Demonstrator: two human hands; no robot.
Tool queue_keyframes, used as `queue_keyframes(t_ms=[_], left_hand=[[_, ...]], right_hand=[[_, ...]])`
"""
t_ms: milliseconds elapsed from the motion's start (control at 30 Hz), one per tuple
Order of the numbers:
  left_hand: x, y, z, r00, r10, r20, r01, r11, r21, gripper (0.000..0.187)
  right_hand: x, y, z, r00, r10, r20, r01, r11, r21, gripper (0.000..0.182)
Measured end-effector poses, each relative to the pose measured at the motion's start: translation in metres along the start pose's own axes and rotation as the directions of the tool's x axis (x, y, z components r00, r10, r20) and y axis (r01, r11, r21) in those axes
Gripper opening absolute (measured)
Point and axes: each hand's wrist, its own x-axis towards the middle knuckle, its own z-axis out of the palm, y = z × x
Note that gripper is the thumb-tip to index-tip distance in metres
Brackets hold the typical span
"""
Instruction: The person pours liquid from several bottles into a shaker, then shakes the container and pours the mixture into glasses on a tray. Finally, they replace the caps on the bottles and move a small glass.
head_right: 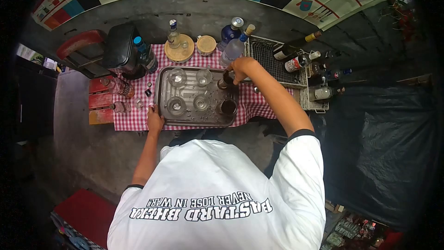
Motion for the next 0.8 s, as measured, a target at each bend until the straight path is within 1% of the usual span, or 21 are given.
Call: queue_keyframes(t_ms=[67, 133, 267, 367, 433, 467, 533, 600, 667, 733, 800], left_hand=[[0.000, -0.002, 0.003, 1.000, 0.000, 0.004, 0.000, 1.000, -0.003, 0.073], [0.000, -0.002, 0.002, 1.000, 0.010, -0.030, -0.010, 1.000, -0.018, 0.072], [0.001, 0.000, -0.001, 1.000, 0.000, -0.002, 0.000, 1.000, -0.027, 0.072], [0.003, -0.006, 0.004, 1.000, 0.009, 0.011, -0.008, 0.999, -0.037, 0.071], [0.003, -0.007, 0.007, 0.999, 0.022, -0.029, -0.022, 1.000, -0.010, 0.069], [0.003, -0.009, 0.007, 0.999, 0.022, -0.031, -0.023, 1.000, -0.009, 0.069], [0.003, -0.008, 0.004, 1.000, 0.015, 0.002, -0.015, 0.999, -0.036, 0.068], [0.002, -0.007, 0.002, 1.000, 0.020, 0.005, -0.020, 0.999, -0.030, 0.067], [0.002, -0.007, -0.001, 1.000, 0.024, 0.008, -0.024, 0.999, -0.023, 0.067], [0.004, -0.011, 0.003, 1.000, 0.029, 0.007, -0.029, 0.999, -0.036, 0.068], [0.004, -0.013, 0.006, 0.999, 0.040, 0.004, -0.040, 0.999, -0.037, 0.069]], right_hand=[[0.001, -0.001, -0.003, 1.000, 0.001, 0.030, 0.000, 1.000, -0.026, 0.080], [0.006, 0.001, -0.003, 0.998, -0.031, 0.060, 0.034, 0.998, -0.048, 0.080], [0.006, 0.000, -0.006, 0.999, -0.034, 0.024, 0.036, 0.996, -0.077, 0.080], [0.001, -0.001, -0.011, 0.999, -0.003, 0.054, 0.007, 0.997, -0.075, 0.081], [-0.004, 0.001, -0.014, 0.999, -0.045, -0.002, 0.045, 0.999, -0.026, 0.077], [-0.006, 0.002, -0.016, 0.999, -0.045, -0.004, 0.045, 0.999, -0.026, 0.077], [-0.025, -0.007, -0.036, 1.000, 0.016, -0.006, -0.017, 0.999, -0.051, 0.077], [-0.036, -0.004, -0.044, 1.000, 0.006, -0.029, -0.007, 0.998, -0.055, 0.076], [-0.041, -0.001, -0.046, 0.999, -0.006, -0.052, 0.003, 0.998, -0.060, 0.075], [-0.045, -0.003, -0.043, 0.997, -0.005, -0.071, 0.003, 1.000, -0.020, 0.076], [-0.040, -0.008, -0.033, 0.998, -0.010, -0.062, 0.010, 1.000, -0.001, 0.075]])
